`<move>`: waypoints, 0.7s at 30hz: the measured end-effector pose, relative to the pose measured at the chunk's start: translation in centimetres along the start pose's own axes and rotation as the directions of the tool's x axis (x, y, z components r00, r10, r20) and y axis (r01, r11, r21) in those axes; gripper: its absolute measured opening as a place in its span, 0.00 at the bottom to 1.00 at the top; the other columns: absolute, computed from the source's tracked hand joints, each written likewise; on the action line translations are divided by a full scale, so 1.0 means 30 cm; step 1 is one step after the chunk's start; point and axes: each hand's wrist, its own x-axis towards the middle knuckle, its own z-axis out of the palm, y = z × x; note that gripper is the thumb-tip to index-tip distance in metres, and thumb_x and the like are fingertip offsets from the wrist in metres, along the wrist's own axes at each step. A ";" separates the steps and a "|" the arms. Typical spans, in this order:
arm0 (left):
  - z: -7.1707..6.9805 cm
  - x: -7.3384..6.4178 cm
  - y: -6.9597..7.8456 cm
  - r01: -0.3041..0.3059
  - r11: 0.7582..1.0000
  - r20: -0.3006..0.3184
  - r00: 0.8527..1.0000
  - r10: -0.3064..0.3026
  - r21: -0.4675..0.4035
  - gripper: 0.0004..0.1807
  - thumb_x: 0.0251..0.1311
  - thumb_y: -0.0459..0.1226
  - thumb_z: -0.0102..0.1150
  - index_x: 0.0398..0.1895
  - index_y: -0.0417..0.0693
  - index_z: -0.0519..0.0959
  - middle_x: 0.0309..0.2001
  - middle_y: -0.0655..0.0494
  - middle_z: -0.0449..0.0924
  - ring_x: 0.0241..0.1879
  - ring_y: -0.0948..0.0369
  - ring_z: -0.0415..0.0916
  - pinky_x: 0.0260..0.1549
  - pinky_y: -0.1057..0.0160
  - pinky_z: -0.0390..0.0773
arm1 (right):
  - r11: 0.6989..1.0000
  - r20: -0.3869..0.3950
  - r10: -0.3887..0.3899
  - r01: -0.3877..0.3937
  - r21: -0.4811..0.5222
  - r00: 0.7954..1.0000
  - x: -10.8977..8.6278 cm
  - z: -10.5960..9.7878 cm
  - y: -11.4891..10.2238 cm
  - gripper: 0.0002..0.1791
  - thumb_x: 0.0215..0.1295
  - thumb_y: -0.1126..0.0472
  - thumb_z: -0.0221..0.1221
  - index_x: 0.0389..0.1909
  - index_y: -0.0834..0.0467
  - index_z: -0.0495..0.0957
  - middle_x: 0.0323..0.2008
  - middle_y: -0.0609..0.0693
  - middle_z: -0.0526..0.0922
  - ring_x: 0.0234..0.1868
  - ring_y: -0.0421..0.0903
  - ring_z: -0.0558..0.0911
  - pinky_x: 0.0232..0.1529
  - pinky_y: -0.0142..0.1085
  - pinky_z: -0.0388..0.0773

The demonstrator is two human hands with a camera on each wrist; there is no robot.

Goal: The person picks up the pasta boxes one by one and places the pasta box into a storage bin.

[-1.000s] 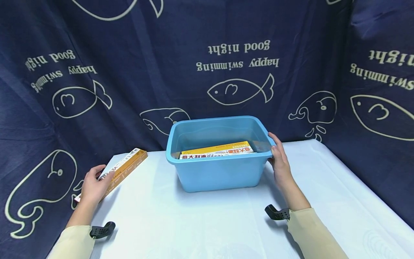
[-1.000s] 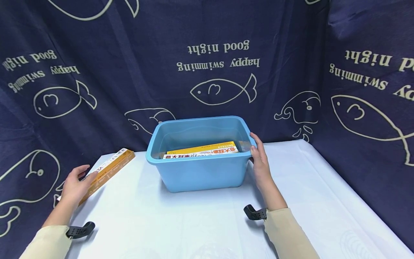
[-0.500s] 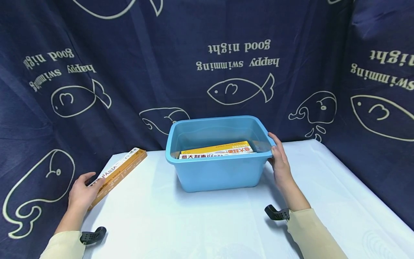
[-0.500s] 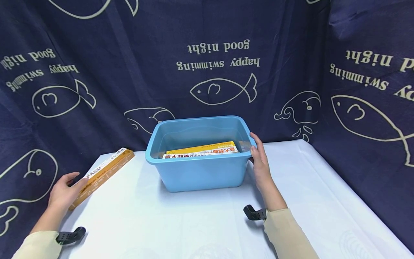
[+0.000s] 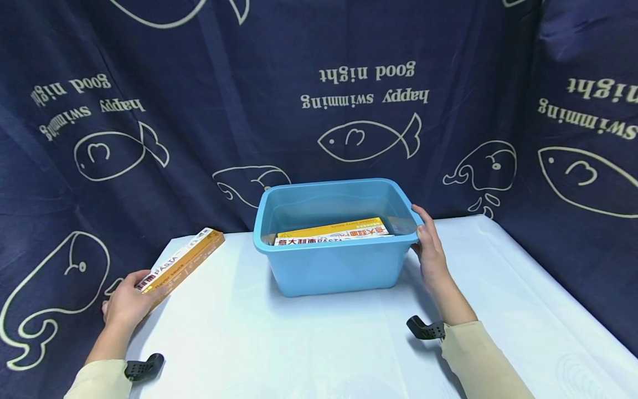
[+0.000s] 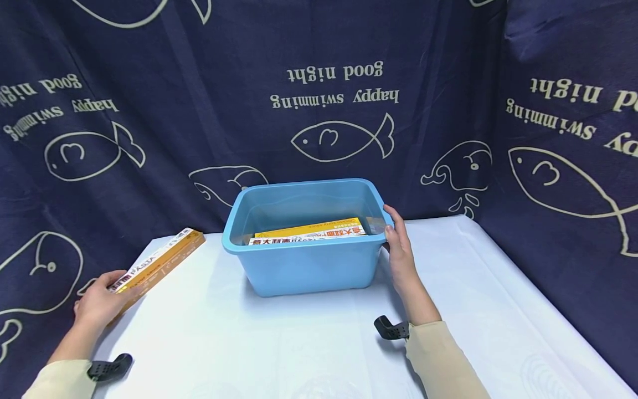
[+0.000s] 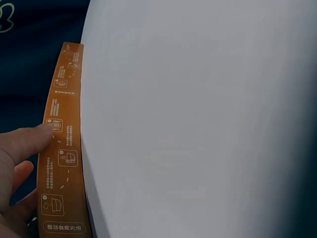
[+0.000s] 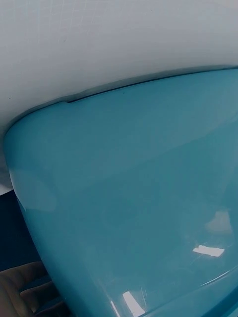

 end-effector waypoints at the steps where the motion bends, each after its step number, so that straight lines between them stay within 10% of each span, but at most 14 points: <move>1: 0.001 0.000 0.000 -0.002 1.000 -0.002 1.000 0.002 0.010 0.42 0.57 0.46 0.66 0.71 0.37 0.62 0.65 0.28 0.67 0.61 0.33 0.64 0.59 0.31 0.49 | 1.000 0.000 -0.002 0.002 0.000 1.000 0.000 0.000 0.000 0.31 0.72 0.44 0.38 0.76 0.38 0.56 0.78 0.50 0.53 0.78 0.58 0.53 0.75 0.66 0.43; 21: -0.009 -0.014 -0.005 -0.010 0.996 0.068 0.998 0.003 0.090 0.42 0.52 0.37 0.66 0.70 0.37 0.61 0.62 0.25 0.61 0.60 0.28 0.57 0.53 0.30 0.52 | 1.000 0.005 -0.012 0.012 0.021 1.000 -0.002 0.001 0.001 0.31 0.73 0.44 0.38 0.76 0.40 0.56 0.78 0.49 0.53 0.79 0.57 0.52 0.75 0.67 0.42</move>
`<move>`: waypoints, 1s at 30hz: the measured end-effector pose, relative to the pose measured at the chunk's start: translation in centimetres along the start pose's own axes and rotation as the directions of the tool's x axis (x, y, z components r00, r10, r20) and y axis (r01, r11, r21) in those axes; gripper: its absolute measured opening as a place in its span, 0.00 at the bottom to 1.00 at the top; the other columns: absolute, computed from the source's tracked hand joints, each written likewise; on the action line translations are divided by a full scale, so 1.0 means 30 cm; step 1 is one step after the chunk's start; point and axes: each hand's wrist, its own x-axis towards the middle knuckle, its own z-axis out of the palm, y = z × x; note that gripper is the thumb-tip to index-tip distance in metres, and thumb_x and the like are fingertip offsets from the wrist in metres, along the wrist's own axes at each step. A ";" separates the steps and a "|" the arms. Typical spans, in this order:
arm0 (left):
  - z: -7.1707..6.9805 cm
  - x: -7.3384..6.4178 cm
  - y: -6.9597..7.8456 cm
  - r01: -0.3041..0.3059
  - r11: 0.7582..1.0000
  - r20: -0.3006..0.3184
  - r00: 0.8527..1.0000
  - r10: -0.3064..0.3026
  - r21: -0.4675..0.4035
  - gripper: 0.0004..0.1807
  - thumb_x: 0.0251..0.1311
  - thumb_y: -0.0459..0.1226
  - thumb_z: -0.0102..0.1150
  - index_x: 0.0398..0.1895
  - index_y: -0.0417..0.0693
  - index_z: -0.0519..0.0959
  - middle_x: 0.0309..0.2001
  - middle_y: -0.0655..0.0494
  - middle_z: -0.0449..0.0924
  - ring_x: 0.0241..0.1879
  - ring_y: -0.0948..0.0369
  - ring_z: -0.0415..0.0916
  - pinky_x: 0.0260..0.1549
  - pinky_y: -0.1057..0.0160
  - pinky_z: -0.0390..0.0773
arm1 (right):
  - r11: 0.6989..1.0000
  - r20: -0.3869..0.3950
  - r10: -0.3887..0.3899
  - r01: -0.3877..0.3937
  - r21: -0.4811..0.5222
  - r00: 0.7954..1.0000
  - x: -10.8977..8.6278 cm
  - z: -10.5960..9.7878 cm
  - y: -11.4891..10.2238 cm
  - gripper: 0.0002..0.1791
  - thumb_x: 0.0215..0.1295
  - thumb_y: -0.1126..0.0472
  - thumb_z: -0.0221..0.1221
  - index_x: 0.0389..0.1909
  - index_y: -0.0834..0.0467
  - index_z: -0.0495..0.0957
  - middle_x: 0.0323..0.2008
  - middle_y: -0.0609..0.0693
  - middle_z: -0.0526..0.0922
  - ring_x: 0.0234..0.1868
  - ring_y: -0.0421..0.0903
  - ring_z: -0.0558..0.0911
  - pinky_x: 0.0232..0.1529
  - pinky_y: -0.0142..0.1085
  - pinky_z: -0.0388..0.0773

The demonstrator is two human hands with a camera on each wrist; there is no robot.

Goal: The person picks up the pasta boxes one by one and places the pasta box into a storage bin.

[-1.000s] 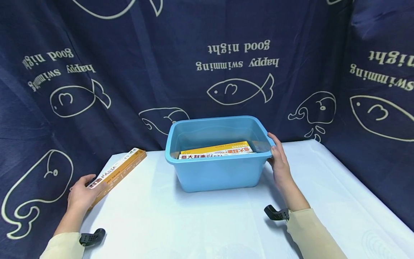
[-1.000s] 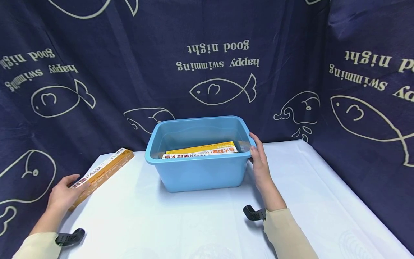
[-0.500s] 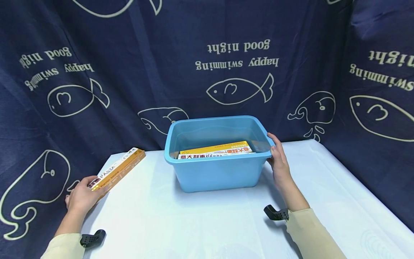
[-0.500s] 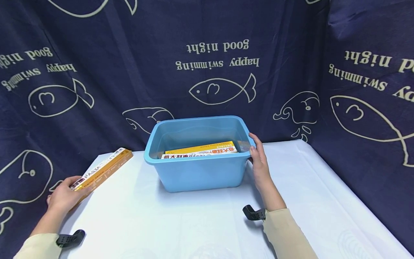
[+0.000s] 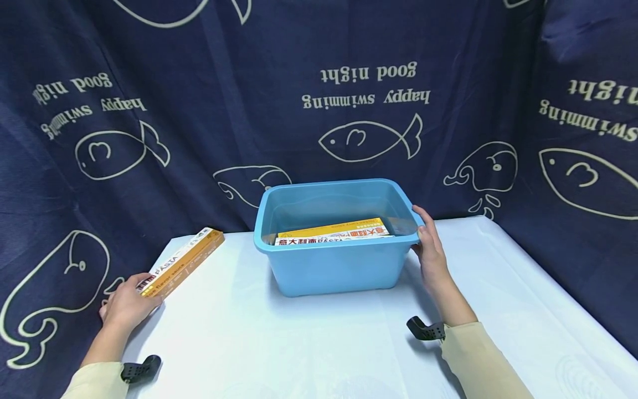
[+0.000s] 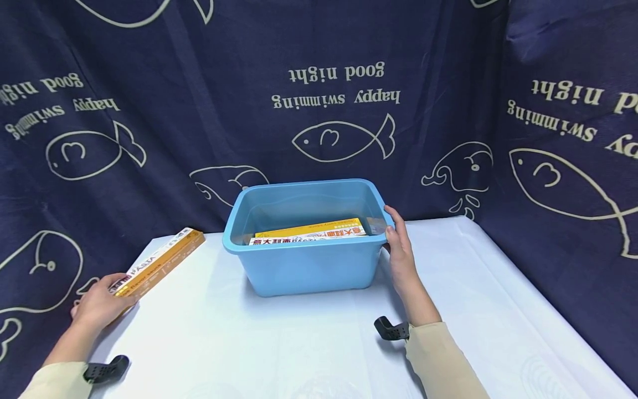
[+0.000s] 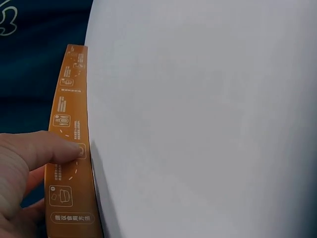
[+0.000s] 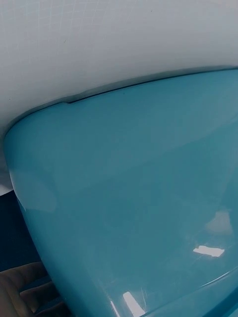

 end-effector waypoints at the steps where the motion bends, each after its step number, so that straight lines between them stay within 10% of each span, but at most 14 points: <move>1: 0.000 0.000 -0.004 0.004 1.000 0.002 1.000 -0.004 -0.005 0.43 0.51 0.37 0.66 0.71 0.37 0.60 0.62 0.25 0.61 0.60 0.27 0.56 0.53 0.29 0.52 | 1.000 -0.001 0.001 -0.001 0.000 1.000 0.000 0.000 0.000 0.31 0.73 0.44 0.38 0.76 0.40 0.56 0.78 0.49 0.53 0.79 0.57 0.52 0.75 0.66 0.42; 30: -0.042 -0.030 0.028 0.001 0.999 -0.043 0.999 -0.003 -0.041 0.49 0.52 0.48 0.70 0.73 0.38 0.60 0.67 0.29 0.64 0.61 0.33 0.65 0.54 0.34 0.66 | 1.000 -0.004 0.010 -0.010 0.016 1.000 0.005 0.001 0.002 0.31 0.73 0.45 0.39 0.76 0.39 0.56 0.78 0.49 0.53 0.78 0.57 0.53 0.75 0.65 0.44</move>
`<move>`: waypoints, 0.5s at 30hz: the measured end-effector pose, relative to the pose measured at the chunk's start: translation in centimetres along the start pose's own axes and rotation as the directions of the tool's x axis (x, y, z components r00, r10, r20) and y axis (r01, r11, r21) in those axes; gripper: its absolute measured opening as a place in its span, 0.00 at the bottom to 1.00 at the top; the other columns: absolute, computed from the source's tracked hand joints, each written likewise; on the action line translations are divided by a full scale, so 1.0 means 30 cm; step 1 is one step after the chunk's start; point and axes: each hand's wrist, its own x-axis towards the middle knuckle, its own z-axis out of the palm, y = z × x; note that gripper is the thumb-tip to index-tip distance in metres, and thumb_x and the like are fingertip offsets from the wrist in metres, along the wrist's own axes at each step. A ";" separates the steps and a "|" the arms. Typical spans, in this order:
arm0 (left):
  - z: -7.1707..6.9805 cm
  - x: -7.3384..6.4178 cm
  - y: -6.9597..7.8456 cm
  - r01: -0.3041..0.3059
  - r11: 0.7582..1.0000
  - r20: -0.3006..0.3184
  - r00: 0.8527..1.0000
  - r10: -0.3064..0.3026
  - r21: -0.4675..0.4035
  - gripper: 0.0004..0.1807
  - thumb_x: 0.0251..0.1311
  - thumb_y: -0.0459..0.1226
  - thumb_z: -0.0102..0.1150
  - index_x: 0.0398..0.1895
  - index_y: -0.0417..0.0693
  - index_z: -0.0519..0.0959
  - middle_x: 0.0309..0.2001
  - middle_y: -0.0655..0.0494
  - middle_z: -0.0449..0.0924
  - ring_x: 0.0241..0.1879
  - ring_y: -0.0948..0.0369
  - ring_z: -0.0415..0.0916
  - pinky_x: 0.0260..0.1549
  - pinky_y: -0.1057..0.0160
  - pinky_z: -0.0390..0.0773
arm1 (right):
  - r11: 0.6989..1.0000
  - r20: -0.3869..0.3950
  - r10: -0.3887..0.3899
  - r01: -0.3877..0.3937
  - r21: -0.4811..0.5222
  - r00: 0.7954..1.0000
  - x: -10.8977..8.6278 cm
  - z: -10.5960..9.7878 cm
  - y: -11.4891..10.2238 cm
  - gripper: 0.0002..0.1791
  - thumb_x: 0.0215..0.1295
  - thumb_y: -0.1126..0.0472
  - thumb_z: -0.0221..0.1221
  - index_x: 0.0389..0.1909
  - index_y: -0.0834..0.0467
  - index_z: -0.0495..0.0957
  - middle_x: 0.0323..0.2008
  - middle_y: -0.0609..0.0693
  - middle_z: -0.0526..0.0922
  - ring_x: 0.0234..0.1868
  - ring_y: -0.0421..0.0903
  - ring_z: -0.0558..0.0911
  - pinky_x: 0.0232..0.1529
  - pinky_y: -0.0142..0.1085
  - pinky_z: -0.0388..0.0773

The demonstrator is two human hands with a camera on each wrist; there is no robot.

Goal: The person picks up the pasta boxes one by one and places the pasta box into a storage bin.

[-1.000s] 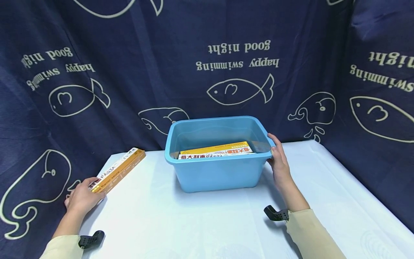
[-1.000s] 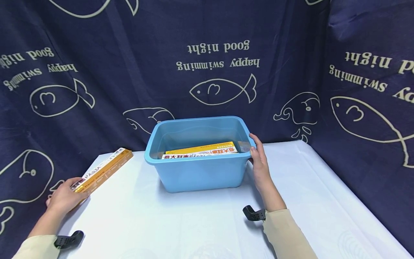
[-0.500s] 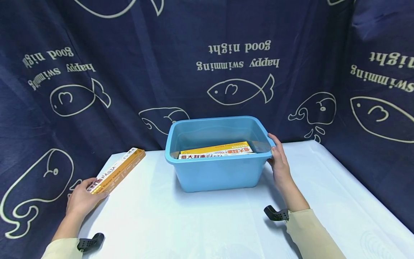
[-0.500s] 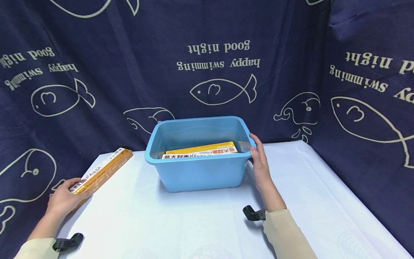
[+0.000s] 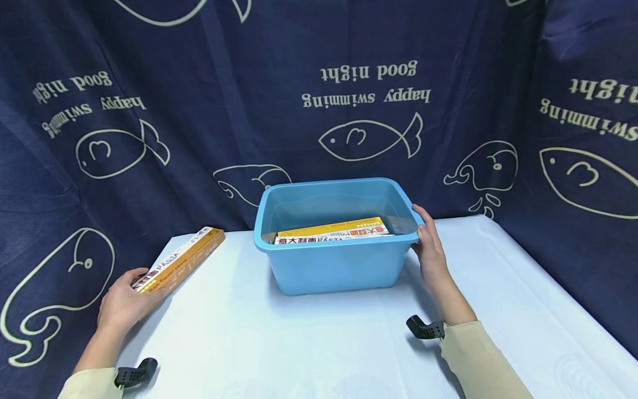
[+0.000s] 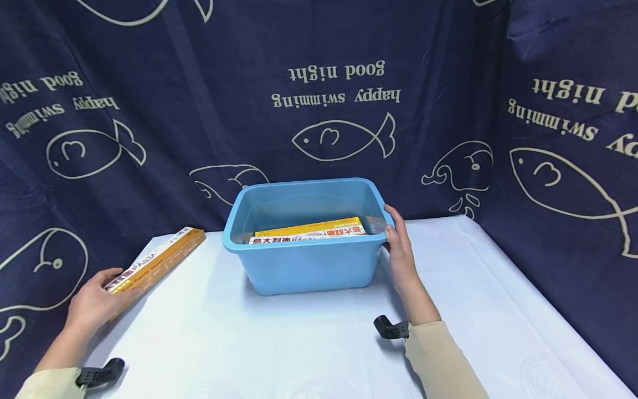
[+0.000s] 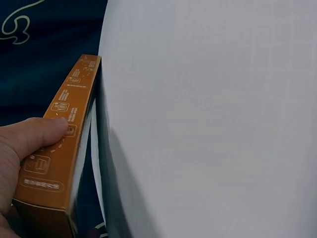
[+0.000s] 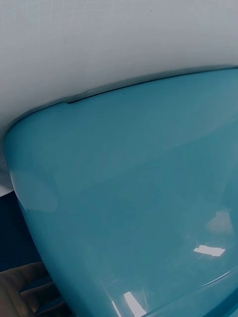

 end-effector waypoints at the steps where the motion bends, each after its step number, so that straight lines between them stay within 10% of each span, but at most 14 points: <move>1: -0.001 0.000 0.003 -0.001 1.000 -0.003 1.000 0.001 -0.005 0.49 0.52 0.48 0.70 0.73 0.37 0.59 0.67 0.29 0.64 0.61 0.33 0.65 0.54 0.34 0.66 | 1.000 -0.001 0.000 0.000 0.002 1.000 0.000 0.000 0.000 0.31 0.73 0.45 0.39 0.76 0.39 0.56 0.78 0.49 0.53 0.78 0.57 0.53 0.75 0.65 0.44; 15: -0.015 -0.023 0.030 -0.060 0.998 -0.027 0.998 0.060 0.005 0.48 0.54 0.51 0.70 0.72 0.34 0.62 0.66 0.26 0.64 0.61 0.32 0.65 0.55 0.34 0.64 | 1.000 -0.001 -0.005 0.005 -0.008 1.000 -0.002 0.002 -0.003 0.31 0.73 0.45 0.38 0.76 0.40 0.56 0.78 0.49 0.53 0.79 0.57 0.53 0.75 0.66 0.43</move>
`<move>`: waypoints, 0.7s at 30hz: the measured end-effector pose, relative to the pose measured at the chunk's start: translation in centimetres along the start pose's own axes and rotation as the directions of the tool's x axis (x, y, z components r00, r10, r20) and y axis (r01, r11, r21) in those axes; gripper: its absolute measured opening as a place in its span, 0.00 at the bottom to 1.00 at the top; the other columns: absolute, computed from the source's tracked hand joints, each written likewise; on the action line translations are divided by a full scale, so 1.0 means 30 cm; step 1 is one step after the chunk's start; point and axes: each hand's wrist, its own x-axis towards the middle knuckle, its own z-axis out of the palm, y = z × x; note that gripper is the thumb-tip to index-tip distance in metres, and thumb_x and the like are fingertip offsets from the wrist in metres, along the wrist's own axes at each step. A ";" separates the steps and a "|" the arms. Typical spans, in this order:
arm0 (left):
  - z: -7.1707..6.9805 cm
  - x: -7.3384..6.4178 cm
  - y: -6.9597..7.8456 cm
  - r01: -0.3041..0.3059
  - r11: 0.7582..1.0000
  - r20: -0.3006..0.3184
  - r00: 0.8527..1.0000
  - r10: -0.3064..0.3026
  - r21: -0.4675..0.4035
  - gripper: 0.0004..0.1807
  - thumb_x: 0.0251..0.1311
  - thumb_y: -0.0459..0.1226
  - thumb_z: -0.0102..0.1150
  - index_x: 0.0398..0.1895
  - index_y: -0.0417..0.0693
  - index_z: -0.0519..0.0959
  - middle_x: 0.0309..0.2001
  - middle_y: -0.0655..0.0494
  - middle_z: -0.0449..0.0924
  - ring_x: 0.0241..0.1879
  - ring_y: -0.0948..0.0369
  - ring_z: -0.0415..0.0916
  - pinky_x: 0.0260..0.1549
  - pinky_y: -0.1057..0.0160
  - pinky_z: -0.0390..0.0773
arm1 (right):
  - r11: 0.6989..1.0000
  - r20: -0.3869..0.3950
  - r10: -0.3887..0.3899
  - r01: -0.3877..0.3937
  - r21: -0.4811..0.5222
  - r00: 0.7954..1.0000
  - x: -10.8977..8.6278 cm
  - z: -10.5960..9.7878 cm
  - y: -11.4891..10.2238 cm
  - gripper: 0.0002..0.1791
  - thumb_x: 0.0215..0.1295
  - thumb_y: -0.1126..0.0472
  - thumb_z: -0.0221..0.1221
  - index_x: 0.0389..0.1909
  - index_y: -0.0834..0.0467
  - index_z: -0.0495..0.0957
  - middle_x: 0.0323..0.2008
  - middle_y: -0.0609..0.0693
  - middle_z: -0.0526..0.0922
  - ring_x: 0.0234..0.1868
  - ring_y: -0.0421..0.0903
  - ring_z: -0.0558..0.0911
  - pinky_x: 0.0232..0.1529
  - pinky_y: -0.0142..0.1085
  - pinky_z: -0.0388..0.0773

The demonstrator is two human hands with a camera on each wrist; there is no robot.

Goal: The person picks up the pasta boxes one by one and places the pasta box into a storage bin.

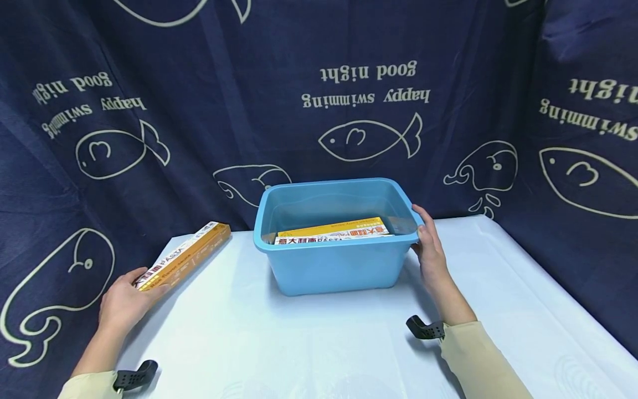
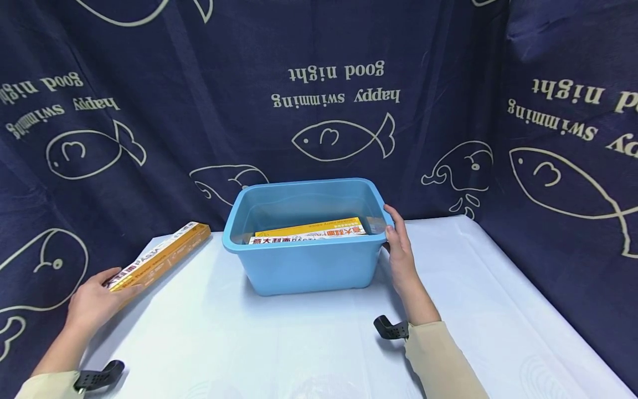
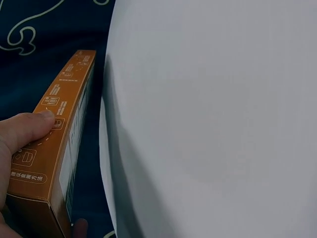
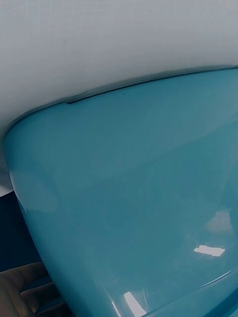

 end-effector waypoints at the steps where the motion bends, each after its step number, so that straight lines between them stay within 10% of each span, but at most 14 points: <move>1: -0.001 -0.002 0.003 -0.009 1.000 0.000 1.000 0.009 0.002 0.48 0.54 0.51 0.70 0.72 0.33 0.62 0.66 0.25 0.64 0.61 0.32 0.65 0.55 0.34 0.64 | 1.000 0.001 -0.002 0.002 -0.001 1.000 0.001 0.000 -0.001 0.31 0.73 0.45 0.38 0.76 0.41 0.55 0.78 0.49 0.53 0.79 0.57 0.53 0.75 0.66 0.43; 21: -0.015 -0.055 0.099 -0.146 0.987 -0.077 0.987 0.141 -0.073 0.48 0.51 0.56 0.71 0.71 0.40 0.68 0.65 0.32 0.69 0.58 0.36 0.69 0.46 0.40 0.66 | 1.000 -0.002 -0.001 0.001 -0.004 1.000 -0.004 0.003 -0.001 0.31 0.73 0.44 0.38 0.76 0.40 0.55 0.78 0.50 0.54 0.78 0.58 0.53 0.75 0.66 0.43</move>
